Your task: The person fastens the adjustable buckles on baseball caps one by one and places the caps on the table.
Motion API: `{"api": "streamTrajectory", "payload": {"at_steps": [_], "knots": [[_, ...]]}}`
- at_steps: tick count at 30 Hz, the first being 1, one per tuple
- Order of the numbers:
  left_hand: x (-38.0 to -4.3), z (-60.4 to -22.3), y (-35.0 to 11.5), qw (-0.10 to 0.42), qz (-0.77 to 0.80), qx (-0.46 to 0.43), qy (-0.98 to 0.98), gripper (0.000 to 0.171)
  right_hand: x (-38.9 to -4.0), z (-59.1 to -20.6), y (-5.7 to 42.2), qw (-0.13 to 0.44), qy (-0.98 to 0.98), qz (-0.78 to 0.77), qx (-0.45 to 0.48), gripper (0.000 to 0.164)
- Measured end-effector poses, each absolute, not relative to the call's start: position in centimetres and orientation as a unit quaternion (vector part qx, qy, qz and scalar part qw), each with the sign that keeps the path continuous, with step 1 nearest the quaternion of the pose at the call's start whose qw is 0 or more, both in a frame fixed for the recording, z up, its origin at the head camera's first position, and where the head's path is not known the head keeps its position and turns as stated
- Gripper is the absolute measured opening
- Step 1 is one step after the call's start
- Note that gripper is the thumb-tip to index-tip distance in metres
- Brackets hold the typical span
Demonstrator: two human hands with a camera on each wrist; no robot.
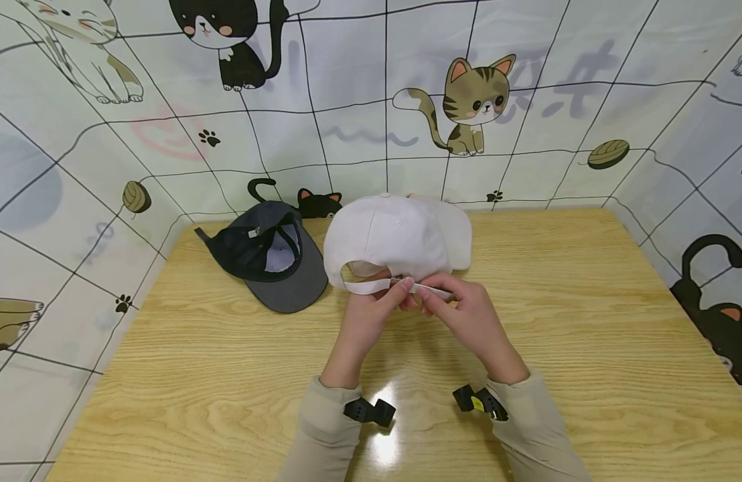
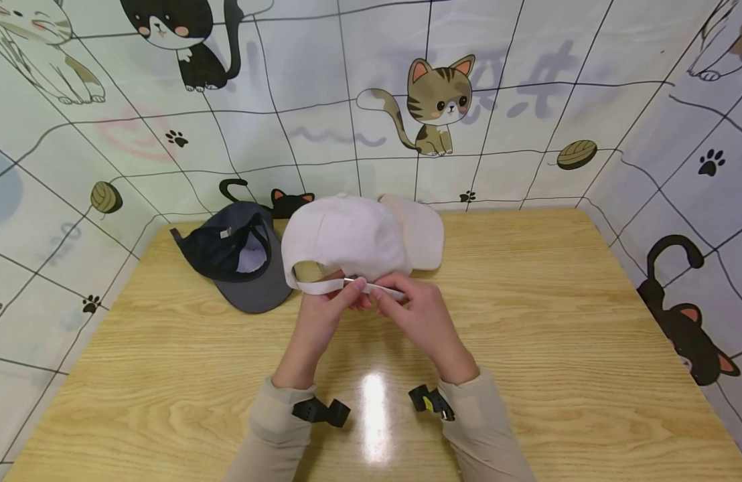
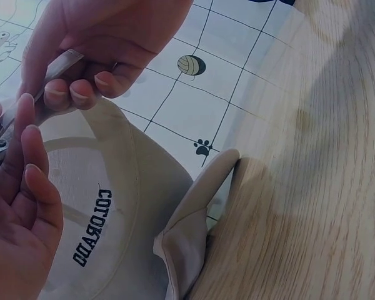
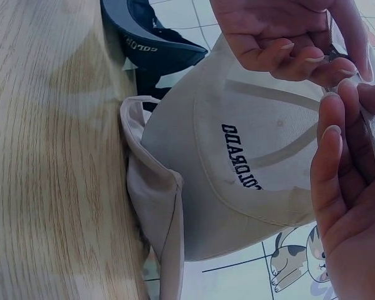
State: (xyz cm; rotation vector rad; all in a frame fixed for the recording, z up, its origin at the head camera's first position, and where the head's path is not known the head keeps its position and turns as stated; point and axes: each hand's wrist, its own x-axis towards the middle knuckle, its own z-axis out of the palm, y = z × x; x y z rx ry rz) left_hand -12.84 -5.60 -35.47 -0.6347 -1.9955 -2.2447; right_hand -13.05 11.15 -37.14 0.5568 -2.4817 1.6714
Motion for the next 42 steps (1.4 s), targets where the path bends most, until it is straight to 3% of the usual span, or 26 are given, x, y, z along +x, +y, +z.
{"api": "streamTrajectory", "payload": {"at_steps": [24, 42], "knots": [[-12.9, -35.5, -5.5, 0.041, -0.735, -0.221, -0.639, 0.005, -13.1, -37.2, 11.3, 0.055, -0.816, 0.546, 0.182, 0.011], [-13.8, -37.8, -5.8, -0.024, -0.757, -0.167, -0.631, 0.016, -12.8, -36.4, 11.0, 0.037, -0.806, 0.559, 0.191, 0.01]]}}
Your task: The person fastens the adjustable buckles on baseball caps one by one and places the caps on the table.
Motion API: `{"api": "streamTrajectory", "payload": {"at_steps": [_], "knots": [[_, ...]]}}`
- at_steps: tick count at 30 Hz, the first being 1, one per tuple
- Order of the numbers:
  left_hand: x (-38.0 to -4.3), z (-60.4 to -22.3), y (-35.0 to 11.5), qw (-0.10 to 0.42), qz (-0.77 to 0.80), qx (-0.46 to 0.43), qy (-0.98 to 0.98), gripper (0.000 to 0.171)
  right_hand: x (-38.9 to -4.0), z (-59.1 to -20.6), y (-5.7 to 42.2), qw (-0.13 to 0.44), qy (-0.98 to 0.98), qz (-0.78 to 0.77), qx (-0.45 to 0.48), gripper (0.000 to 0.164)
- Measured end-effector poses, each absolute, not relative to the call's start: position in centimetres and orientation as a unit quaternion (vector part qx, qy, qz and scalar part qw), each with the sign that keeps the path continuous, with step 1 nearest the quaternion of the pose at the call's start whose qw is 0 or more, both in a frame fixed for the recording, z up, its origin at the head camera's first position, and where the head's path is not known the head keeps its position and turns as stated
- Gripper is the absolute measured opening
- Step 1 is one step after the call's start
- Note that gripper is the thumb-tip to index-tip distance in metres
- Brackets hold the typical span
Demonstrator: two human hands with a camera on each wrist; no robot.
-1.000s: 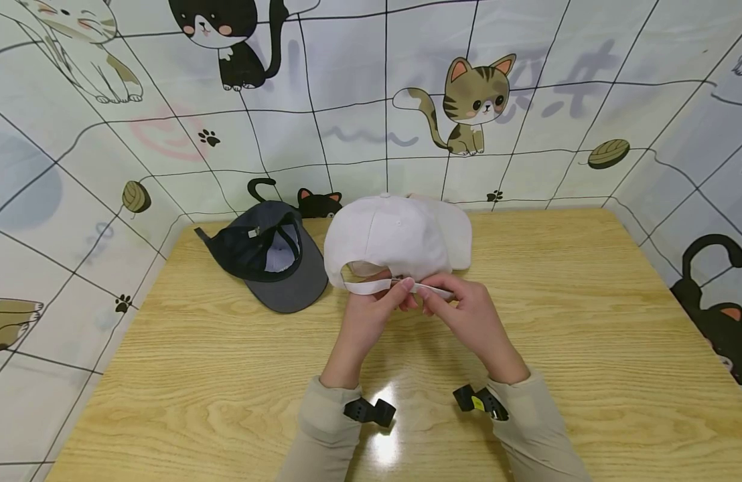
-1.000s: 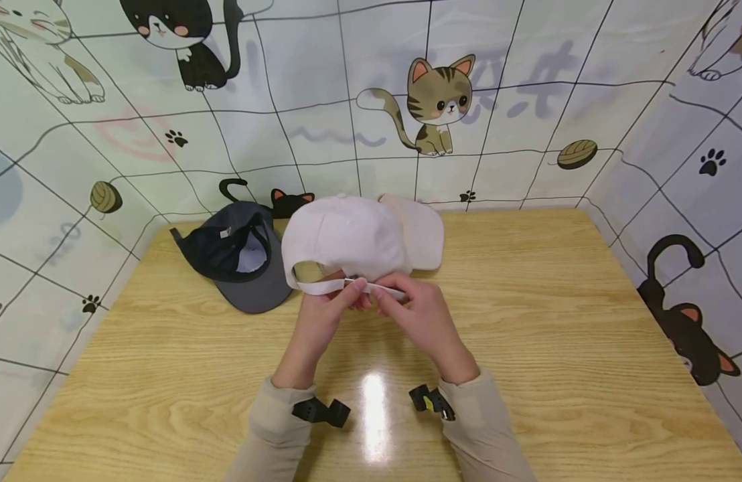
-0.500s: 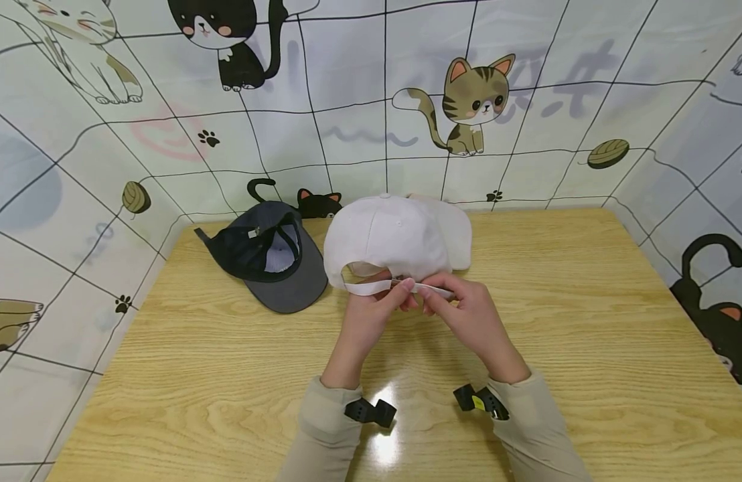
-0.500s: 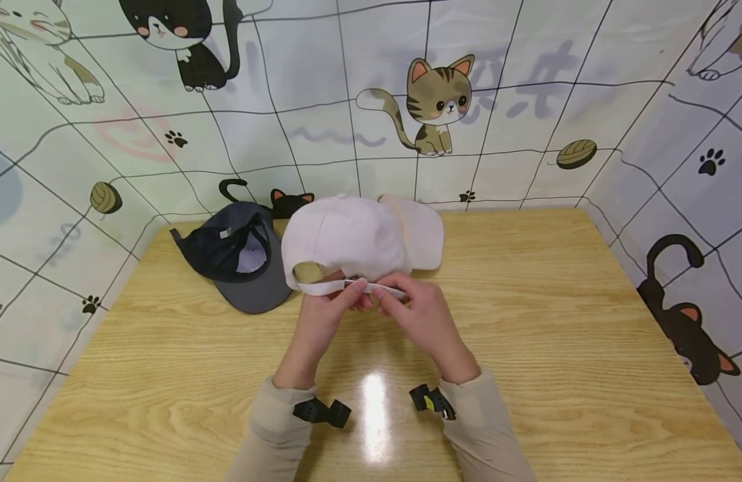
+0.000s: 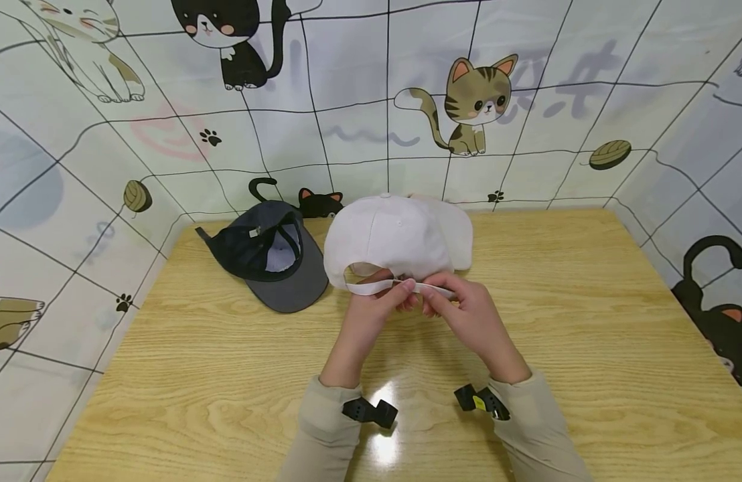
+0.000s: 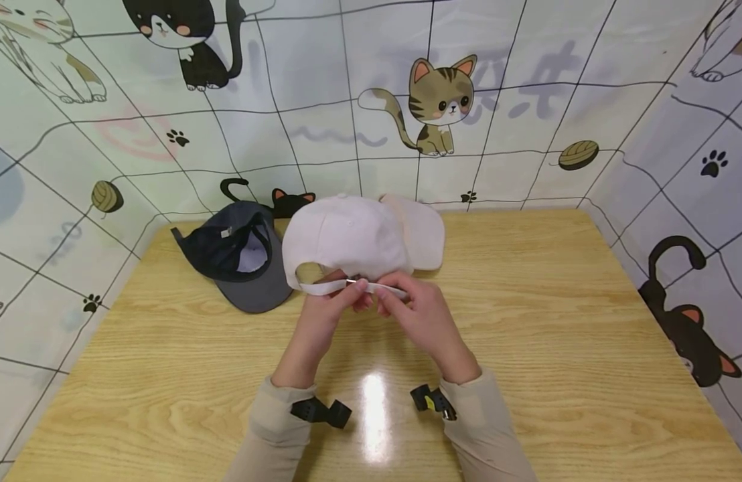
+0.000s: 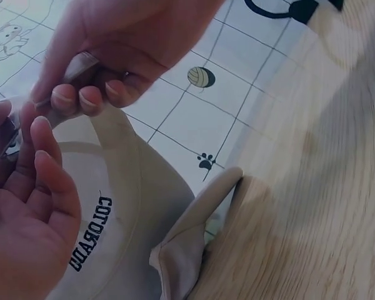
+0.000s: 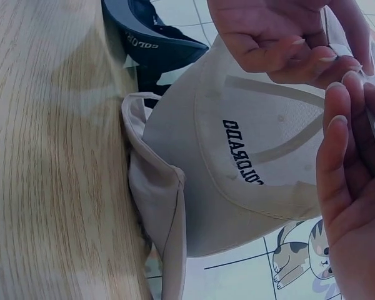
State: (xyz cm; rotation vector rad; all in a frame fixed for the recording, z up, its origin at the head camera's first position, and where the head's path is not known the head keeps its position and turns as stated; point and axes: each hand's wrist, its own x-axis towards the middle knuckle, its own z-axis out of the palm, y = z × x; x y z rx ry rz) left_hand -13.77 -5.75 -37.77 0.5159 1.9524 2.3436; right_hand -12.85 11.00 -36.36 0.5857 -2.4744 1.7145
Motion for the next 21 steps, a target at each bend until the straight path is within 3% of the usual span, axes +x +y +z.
{"api": "streamTrajectory", "payload": {"at_steps": [21], "knots": [[-13.7, -37.7, -5.3, 0.056, 0.821, 0.137, 0.551, 0.004, -11.8, -34.2, 10.6, 0.071, -0.81, 0.546, 0.203, 0.006]]}}
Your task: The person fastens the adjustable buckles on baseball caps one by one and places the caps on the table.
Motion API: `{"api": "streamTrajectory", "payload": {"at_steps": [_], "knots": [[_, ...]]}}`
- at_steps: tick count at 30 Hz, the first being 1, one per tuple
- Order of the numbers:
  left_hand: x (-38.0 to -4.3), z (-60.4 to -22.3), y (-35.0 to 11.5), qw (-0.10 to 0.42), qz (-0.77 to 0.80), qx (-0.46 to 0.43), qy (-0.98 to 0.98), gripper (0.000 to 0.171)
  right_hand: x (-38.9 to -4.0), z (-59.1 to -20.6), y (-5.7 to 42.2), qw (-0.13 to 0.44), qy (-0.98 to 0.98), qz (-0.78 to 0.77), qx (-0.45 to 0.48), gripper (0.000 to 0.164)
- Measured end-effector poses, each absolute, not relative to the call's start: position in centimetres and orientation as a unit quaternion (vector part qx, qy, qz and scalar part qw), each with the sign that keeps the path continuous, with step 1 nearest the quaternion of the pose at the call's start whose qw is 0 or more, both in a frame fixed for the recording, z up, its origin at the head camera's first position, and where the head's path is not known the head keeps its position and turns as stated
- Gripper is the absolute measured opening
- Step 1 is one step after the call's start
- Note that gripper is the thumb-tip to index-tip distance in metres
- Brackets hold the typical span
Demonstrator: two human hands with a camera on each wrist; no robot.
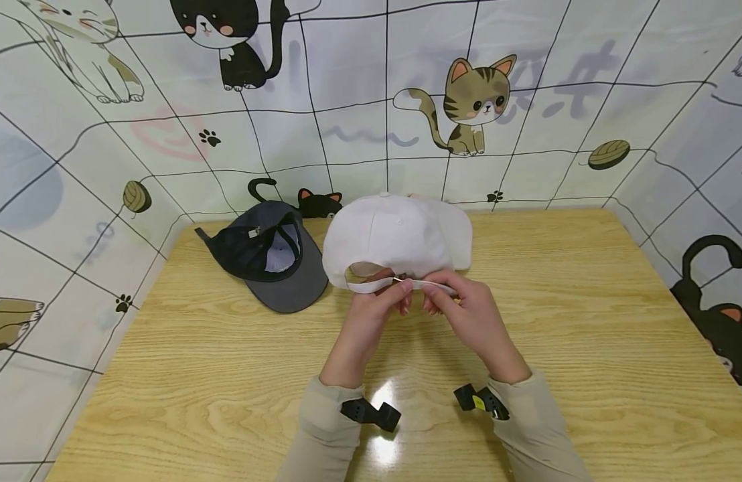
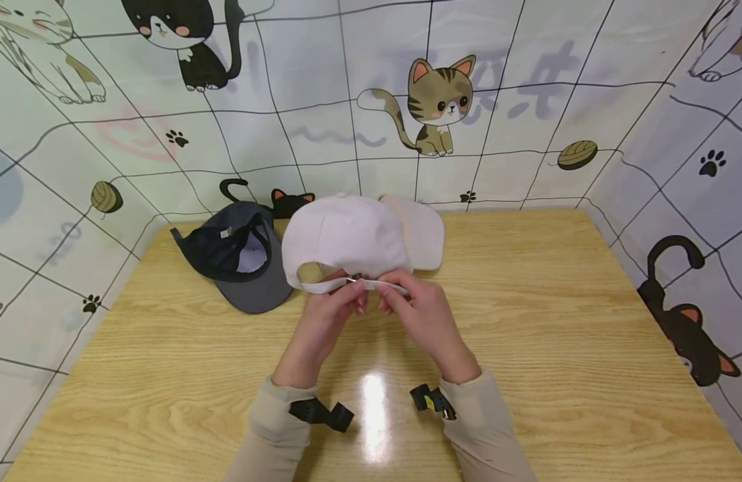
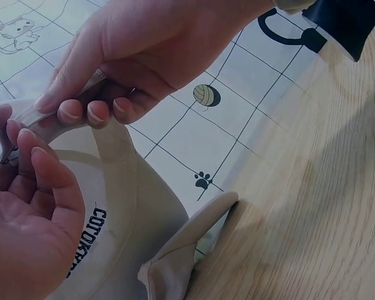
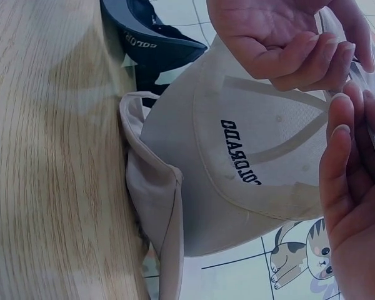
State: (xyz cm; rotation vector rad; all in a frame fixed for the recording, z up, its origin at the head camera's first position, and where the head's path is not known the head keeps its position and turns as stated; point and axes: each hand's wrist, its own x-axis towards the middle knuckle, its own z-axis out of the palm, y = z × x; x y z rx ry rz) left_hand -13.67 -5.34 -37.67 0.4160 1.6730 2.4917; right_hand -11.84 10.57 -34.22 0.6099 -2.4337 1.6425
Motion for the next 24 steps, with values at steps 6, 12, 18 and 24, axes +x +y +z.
{"api": "streamTrajectory", "payload": {"at_steps": [6, 12, 18, 24], "knots": [[-13.57, -37.62, -5.29, 0.051, 0.826, 0.133, 0.546, 0.004, -11.86, -34.27, 10.59, 0.067, -0.808, 0.548, 0.204, 0.008], [-13.62, -37.69, -5.23, 0.047, 0.826, 0.133, 0.546, 0.013, -11.91, -34.3, 10.66, 0.076, -0.811, 0.543, 0.205, 0.007], [-13.63, -37.8, -5.26, 0.046, 0.824, 0.129, 0.55, 0.009, -11.97, -34.39, 10.68, 0.08, -0.808, 0.544, 0.211, 0.008], [-13.69, -37.82, -5.31, 0.037, 0.818, 0.129, 0.559, 0.008, -12.11, -34.72, 10.71, 0.08, -0.811, 0.54, 0.211, 0.007]]}}
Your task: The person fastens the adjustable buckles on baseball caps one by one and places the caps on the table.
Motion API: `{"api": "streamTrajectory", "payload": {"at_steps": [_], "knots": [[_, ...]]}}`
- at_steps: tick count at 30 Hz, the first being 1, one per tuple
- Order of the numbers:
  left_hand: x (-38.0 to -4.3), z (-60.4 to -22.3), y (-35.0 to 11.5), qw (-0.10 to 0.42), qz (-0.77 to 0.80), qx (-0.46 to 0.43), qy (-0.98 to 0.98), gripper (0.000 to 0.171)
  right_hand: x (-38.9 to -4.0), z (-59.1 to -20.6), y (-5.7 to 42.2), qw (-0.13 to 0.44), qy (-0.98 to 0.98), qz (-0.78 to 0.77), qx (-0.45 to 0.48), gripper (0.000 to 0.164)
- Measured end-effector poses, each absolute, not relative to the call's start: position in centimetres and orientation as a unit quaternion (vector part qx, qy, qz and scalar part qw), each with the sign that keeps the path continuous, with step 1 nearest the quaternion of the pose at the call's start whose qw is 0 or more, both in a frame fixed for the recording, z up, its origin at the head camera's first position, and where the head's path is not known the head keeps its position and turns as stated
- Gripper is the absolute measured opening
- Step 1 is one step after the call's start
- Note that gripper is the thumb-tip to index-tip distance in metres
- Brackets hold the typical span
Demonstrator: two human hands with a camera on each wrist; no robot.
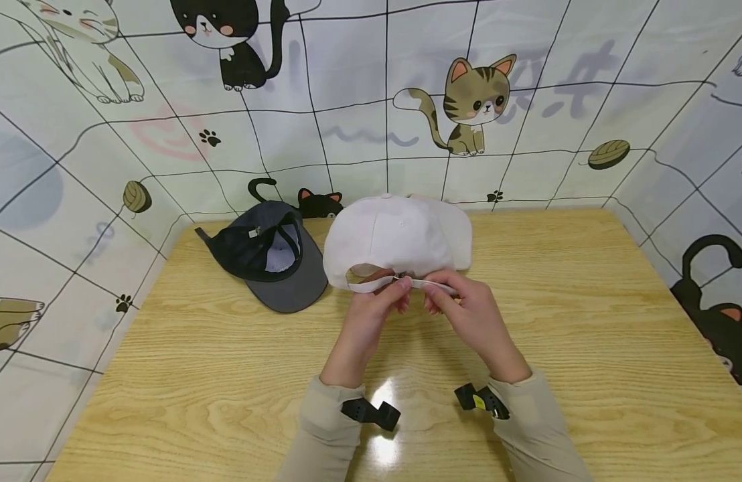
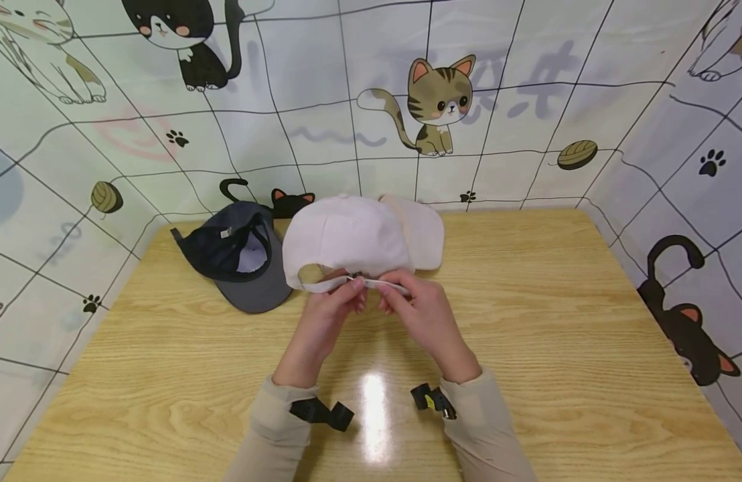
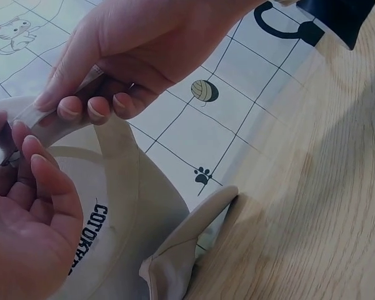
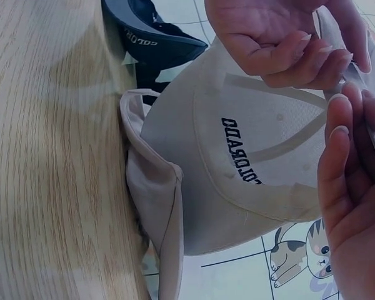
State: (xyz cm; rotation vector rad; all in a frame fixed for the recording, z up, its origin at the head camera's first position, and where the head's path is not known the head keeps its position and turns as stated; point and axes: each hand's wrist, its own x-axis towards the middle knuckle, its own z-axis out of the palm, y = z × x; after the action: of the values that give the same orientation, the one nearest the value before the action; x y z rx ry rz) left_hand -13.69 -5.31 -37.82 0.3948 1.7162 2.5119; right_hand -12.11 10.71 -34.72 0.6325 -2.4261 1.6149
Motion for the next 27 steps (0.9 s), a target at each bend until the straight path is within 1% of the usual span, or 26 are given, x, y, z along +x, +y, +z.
{"api": "streamTrajectory", "payload": {"at_steps": [7, 13, 19, 27], "knots": [[-13.8, -37.9, -5.3, 0.03, 0.824, 0.106, 0.555, 0.012, -13.3, -37.1, 11.3, 0.073, -0.806, 0.548, 0.21, 0.006], [-13.7, -37.7, -5.1, 0.014, 0.831, 0.078, 0.551, 0.011, -13.3, -37.4, 11.2, 0.077, -0.807, 0.545, 0.215, 0.011], [-13.7, -37.7, -5.0, -0.001, 0.84, 0.052, 0.54, 0.009, -13.1, -37.0, 11.2, 0.078, -0.816, 0.534, 0.208, 0.005], [-13.7, -37.7, -5.0, -0.002, 0.848, 0.057, 0.527, 0.008, -12.0, -34.5, 10.6, 0.081, -0.819, 0.527, 0.212, 0.005]]}}
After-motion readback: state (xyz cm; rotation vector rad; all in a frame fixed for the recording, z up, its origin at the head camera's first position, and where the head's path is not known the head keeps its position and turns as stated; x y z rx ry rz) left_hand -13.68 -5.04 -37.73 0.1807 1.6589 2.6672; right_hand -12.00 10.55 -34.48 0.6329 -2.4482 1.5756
